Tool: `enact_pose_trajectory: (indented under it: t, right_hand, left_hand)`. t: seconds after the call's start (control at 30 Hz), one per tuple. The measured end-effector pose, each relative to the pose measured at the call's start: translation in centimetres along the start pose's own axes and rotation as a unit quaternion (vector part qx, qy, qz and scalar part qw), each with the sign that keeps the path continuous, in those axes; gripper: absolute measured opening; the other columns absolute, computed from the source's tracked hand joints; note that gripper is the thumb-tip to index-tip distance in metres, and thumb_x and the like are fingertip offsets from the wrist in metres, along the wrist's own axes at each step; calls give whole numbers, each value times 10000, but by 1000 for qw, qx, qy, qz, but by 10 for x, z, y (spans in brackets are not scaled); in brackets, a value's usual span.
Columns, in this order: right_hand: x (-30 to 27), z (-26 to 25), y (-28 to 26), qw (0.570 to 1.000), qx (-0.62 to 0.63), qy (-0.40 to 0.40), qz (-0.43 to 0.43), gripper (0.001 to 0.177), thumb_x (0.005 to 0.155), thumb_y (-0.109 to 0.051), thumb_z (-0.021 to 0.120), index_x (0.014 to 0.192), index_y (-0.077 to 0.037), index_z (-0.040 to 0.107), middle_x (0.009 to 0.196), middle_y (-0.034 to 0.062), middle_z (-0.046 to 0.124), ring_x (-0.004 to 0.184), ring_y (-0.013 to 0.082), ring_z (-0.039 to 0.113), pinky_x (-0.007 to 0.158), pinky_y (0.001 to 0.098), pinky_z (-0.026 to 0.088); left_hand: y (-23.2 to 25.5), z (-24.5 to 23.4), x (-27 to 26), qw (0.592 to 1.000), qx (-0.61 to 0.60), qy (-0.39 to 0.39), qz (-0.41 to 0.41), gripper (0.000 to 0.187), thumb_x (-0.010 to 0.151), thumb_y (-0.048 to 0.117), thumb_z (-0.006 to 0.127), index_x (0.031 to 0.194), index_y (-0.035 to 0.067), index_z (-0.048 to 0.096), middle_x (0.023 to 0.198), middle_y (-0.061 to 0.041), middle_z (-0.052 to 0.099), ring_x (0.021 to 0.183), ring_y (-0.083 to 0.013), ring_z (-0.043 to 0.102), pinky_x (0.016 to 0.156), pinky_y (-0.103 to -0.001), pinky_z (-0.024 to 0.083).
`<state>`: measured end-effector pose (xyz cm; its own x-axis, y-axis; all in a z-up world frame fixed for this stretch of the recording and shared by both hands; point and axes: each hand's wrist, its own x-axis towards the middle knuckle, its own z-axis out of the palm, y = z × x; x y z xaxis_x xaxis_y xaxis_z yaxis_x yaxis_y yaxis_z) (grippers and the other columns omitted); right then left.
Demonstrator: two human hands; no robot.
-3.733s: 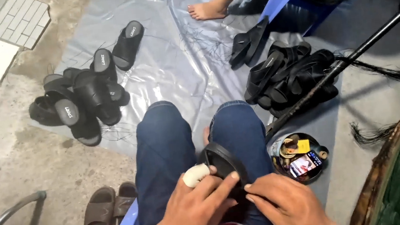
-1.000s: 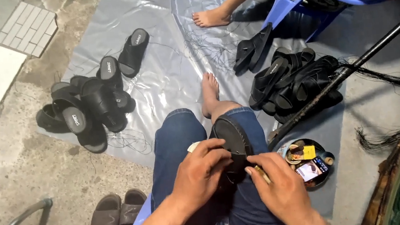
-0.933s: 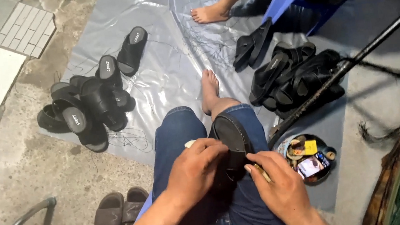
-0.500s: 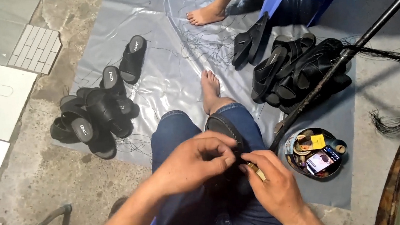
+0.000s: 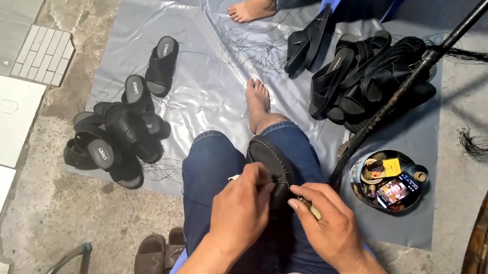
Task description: Hand-sewing the strap of a black sandal to its sole using a needle and thread
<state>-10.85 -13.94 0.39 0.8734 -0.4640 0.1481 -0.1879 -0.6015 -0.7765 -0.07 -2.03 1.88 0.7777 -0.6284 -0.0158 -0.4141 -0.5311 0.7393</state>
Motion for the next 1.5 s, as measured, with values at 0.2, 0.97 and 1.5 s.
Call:
enact_pose_trajectory:
  t: [0.2,0.97,1.5]
  right_hand:
    - [2,-5,0,1000,-27,5,-14,244,713,-49,667,956,-31,654,936,63,651,766,153,634,653,221,522]
    - [37,-50,-5,966,-190,-173,-28,414,784,-176,543,1188,-263,574,706,-35,559,498,150,534,480,280,444]
    - [36,-45,-39,958,-151,-236,-55,475,756,-124,545,1217,-239,544,741,-44,594,492,106,552,466,249,467]
  left_hand:
    - [5,-14,2,992,-13,-46,115,170,775,67,534,935,117,509,809,-14,630,645,-233,643,484,-349,474]
    - [-54,-11,11,983,-167,-74,-14,419,811,5,533,1108,273,659,743,32,456,613,-87,461,592,-195,408]
    - [-18,8,-28,985,-111,112,69,324,736,237,719,1040,168,633,930,-40,498,549,-112,505,453,-230,451]
